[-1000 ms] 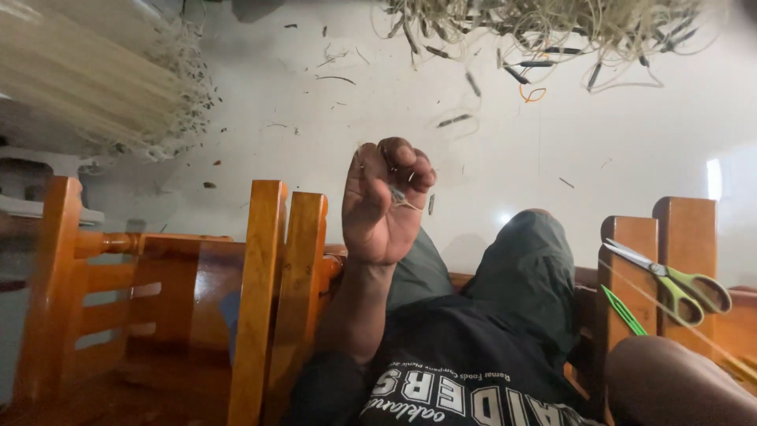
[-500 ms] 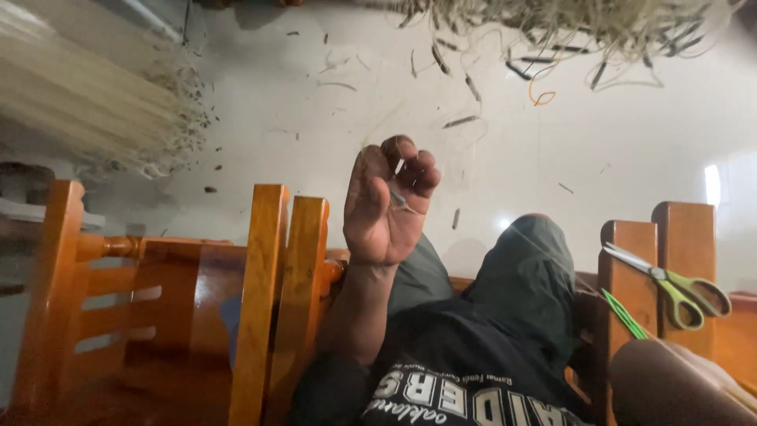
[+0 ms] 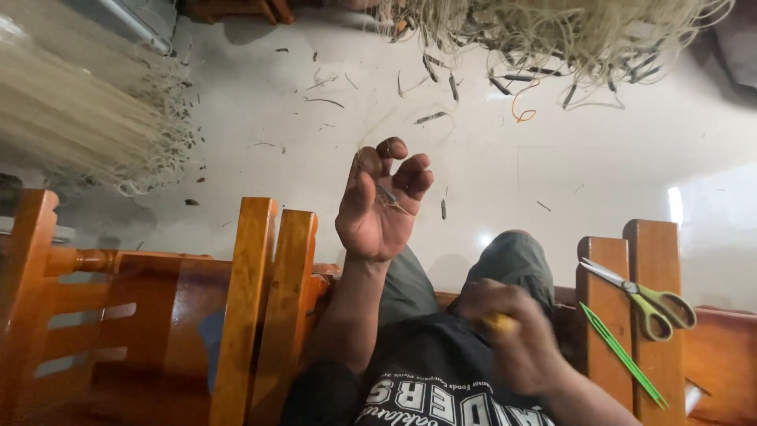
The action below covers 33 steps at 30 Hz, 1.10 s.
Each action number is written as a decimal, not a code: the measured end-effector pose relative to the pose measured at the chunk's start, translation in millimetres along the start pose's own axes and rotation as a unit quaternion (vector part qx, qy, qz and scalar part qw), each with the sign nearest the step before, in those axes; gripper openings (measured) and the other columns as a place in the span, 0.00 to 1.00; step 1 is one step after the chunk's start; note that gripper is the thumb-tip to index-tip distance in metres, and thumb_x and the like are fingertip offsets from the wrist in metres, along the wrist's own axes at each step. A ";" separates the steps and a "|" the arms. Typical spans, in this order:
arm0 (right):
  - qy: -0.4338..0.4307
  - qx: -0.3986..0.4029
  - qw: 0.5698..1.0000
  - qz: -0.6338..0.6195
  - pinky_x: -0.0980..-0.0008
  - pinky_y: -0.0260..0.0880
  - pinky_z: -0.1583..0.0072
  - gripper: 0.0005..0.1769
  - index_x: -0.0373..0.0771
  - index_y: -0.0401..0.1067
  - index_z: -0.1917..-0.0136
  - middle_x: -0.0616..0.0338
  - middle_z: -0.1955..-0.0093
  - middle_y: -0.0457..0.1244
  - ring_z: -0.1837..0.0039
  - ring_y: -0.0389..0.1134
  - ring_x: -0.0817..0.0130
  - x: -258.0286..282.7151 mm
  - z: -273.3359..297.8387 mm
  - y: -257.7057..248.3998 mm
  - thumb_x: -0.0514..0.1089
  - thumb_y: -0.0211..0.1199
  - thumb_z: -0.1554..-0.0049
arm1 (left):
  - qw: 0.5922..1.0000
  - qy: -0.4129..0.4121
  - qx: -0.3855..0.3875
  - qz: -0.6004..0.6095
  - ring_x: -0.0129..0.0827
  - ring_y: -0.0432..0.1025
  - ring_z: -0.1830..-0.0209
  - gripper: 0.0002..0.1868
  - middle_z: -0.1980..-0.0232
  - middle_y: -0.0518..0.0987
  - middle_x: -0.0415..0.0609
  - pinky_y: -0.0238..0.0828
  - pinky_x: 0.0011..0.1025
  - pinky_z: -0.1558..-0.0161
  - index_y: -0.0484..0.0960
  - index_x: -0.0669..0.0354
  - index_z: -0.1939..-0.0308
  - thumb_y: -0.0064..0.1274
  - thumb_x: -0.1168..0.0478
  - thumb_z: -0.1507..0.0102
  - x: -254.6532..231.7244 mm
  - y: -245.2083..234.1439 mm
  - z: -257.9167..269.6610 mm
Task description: Repairing a fishing net by weaving a netting needle through the mesh and tying knots.
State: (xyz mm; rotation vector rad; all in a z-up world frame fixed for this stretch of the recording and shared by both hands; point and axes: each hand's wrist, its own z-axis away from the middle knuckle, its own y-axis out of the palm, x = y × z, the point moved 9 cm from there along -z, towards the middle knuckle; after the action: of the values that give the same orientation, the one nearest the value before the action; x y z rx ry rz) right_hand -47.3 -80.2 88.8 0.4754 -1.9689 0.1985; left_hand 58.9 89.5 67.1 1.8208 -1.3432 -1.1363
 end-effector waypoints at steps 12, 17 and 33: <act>0.002 0.149 0.987 0.054 0.67 0.67 0.55 0.22 0.33 0.63 0.49 0.52 0.57 0.64 0.59 0.66 0.60 -3.0 -24.3 39.0 0.54 0.38 0.32 | 0.992 -0.005 0.043 -0.119 0.57 0.76 0.47 0.08 0.44 0.72 0.50 0.74 0.41 0.43 0.62 0.53 0.56 0.45 0.61 0.27 12.9 12.8 4.2; 0.018 0.253 0.965 0.073 0.57 0.74 0.49 0.16 0.32 0.63 0.42 0.43 0.48 0.66 0.50 0.72 0.46 8.8 -21.4 56.1 0.45 0.41 0.33 | 0.934 0.030 0.114 -0.338 0.57 0.67 0.30 0.20 0.46 0.78 0.56 0.61 0.53 0.25 0.54 0.49 0.58 0.44 0.79 0.32 27.4 24.1 7.1; -0.193 0.037 0.675 0.711 0.53 0.44 0.34 0.13 0.57 0.80 0.45 0.65 0.53 0.66 0.55 0.70 0.63 87.0 -122.5 -27.6 0.38 0.74 0.37 | 0.927 0.073 -0.005 -0.369 0.56 0.76 0.46 0.27 0.60 0.80 0.62 0.69 0.49 0.31 0.53 0.51 0.59 0.57 0.78 0.40 17.4 27.1 4.6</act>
State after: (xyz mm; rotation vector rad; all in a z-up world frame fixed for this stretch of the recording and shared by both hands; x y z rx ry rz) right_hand 34.0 -83.9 218.1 -1.2091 -2.3111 1.2249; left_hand 45.1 64.6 83.0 2.4337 -0.5475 -1.3128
